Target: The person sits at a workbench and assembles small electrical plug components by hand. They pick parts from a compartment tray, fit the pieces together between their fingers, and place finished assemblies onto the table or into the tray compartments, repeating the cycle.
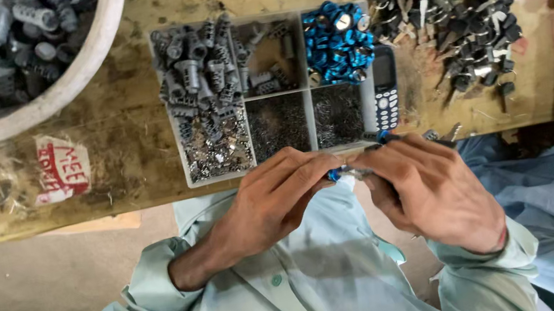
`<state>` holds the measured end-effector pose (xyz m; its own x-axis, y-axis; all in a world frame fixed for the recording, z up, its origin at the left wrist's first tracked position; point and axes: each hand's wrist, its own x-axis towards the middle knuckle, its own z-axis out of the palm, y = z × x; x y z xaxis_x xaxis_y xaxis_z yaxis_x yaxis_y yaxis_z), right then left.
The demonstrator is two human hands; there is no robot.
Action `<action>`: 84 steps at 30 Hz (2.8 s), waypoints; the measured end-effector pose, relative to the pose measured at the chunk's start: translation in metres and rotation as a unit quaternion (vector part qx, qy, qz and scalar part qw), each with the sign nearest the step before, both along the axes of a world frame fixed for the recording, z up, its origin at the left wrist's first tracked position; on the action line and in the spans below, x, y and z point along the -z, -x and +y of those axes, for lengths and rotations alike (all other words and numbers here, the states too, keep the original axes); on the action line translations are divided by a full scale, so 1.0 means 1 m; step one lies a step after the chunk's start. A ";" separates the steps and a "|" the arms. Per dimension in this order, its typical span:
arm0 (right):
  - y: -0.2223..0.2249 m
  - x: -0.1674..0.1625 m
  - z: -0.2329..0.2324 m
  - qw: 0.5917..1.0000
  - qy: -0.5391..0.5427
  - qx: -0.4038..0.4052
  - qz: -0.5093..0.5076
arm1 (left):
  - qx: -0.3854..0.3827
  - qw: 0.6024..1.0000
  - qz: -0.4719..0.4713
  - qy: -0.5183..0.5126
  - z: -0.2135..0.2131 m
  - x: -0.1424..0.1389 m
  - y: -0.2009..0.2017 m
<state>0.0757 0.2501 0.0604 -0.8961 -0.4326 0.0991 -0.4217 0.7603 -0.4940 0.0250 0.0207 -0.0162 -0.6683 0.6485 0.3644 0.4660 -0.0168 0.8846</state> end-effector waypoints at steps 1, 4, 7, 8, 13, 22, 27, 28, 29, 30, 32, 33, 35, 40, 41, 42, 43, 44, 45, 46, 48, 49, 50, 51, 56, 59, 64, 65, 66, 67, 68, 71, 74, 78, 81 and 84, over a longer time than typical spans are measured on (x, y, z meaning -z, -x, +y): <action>0.001 -0.003 -0.003 1.000 -0.007 -0.012 -0.007 | 0.000 0.999 0.028 0.016 -0.003 0.000 0.001; 0.004 -0.003 -0.011 0.998 -0.049 -0.042 -0.023 | 0.013 0.990 0.122 0.068 -0.014 -0.002 0.001; 0.003 -0.003 -0.016 0.994 -0.090 -0.064 -0.015 | 0.056 0.981 0.159 0.097 -0.019 -0.001 0.004; 0.002 -0.003 -0.018 0.992 -0.101 -0.071 -0.009 | 0.080 0.986 0.118 0.091 -0.020 0.000 0.006; -0.005 -0.007 -0.021 0.980 -0.153 -0.114 -0.049 | 0.175 0.983 -0.044 0.020 -0.023 0.004 0.011; -0.010 0.008 -0.025 0.991 -0.121 -0.059 -0.007 | 0.088 0.996 -0.003 0.017 -0.008 0.005 -0.017; -0.016 0.019 -0.026 0.998 -0.059 -0.006 -0.020 | 0.084 0.987 -0.133 -0.033 -0.002 0.017 -0.024; -0.018 0.023 -0.025 0.998 -0.053 0.003 -0.023 | 0.079 0.988 -0.129 -0.041 -0.001 0.019 -0.024; -0.021 0.026 -0.024 0.998 -0.047 0.012 -0.028 | 0.073 0.988 -0.127 -0.048 0.000 0.020 -0.025; -0.024 0.030 -0.022 0.999 -0.036 0.020 -0.028 | 0.069 0.988 -0.124 -0.055 0.002 0.021 -0.026; -0.029 0.036 -0.017 0.999 -0.015 0.035 -0.021 | 0.056 0.992 -0.107 -0.045 0.006 0.019 -0.027; -0.031 0.037 -0.013 0.997 0.005 0.064 -0.051 | 0.050 0.993 -0.098 -0.039 0.007 0.018 -0.027; -0.035 0.035 -0.002 0.986 0.041 0.119 -0.111 | 0.057 0.985 -0.157 -0.047 0.008 0.016 -0.024; -0.038 0.014 0.013 0.900 0.218 0.375 -0.043 | 0.001 0.978 -0.197 -0.063 -0.012 0.016 -0.013; -0.035 0.011 0.014 0.900 0.210 0.381 -0.023 | -0.015 0.978 -0.201 -0.052 -0.018 0.017 -0.011; -0.031 0.009 0.014 0.904 0.196 0.379 -0.013 | -0.029 0.977 -0.206 -0.041 -0.024 0.017 -0.009; -0.027 0.007 0.014 0.901 0.219 0.374 -0.015 | -0.050 0.976 -0.210 -0.026 -0.029 0.017 -0.007; -0.023 0.005 0.014 0.897 0.243 0.369 -0.018 | -0.071 0.974 -0.213 -0.013 -0.033 0.017 -0.006; -0.019 0.005 0.014 0.882 0.305 0.357 -0.032 | -0.093 0.972 -0.216 0.001 -0.037 0.016 -0.005; -0.014 0.004 0.017 0.864 0.367 0.342 -0.045 | -0.109 0.969 -0.221 0.000 -0.040 0.015 -0.004; -0.007 0.004 0.025 0.874 0.331 0.348 -0.069 | -0.145 0.962 -0.231 0.000 -0.048 0.012 -0.004; -0.005 0.004 0.029 0.879 0.313 0.350 -0.082 | -0.163 0.964 -0.209 0.005 -0.052 0.011 -0.004; -0.004 0.007 0.032 0.885 0.270 0.370 -0.085 | -0.183 0.965 -0.187 0.010 -0.056 0.011 -0.005; -0.003 0.011 0.036 0.890 0.225 0.387 -0.089 | -0.205 0.965 -0.164 0.014 -0.060 0.012 -0.007; -0.011 0.023 0.052 0.891 0.156 0.425 -0.013 | -0.301 0.947 -0.108 -0.022 -0.086 0.028 -0.011; -0.014 0.015 0.065 0.895 0.102 0.434 0.012 | -0.361 0.930 -0.070 0.006 -0.106 0.039 -0.010; 0.007 0.022 0.079 0.879 0.081 0.470 0.022 | -0.451 0.889 -0.056 0.059 -0.132 0.064 -0.011; 0.013 0.030 0.081 0.883 0.070 0.462 0.031 | -0.447 0.891 -0.036 0.064 -0.136 0.072 -0.011; 0.018 0.038 0.083 0.884 0.060 0.461 0.045 | -0.440 0.895 -0.015 0.068 -0.140 0.079 -0.011; 0.020 0.044 0.087 0.875 0.064 0.471 0.089 | -0.444 0.892 -0.013 0.085 -0.144 0.086 -0.011; 0.019 0.047 0.092 0.863 0.072 0.480 0.137 | -0.451 0.887 -0.011 0.102 -0.147 0.092 -0.013; -0.001 0.056 0.104 0.811 0.097 0.501 0.287 | -0.479 0.863 0.031 0.157 -0.156 0.104 -0.017; -0.027 0.085 0.096 0.785 0.115 0.502 0.344 | -0.483 0.846 0.094 0.207 -0.155 0.112 -0.016; -0.047 0.155 0.053 0.827 0.226 0.472 0.206 | -0.479 0.809 0.228 0.253 -0.149 0.113 -0.006; -0.040 0.179 0.039 0.863 0.098 0.472 0.153 | -0.469 0.822 0.191 0.258 -0.148 0.109 0.005; -0.029 0.181 0.035 0.855 0.112 0.489 0.130 | -0.481 0.818 0.156 0.274 -0.142 0.104 0.012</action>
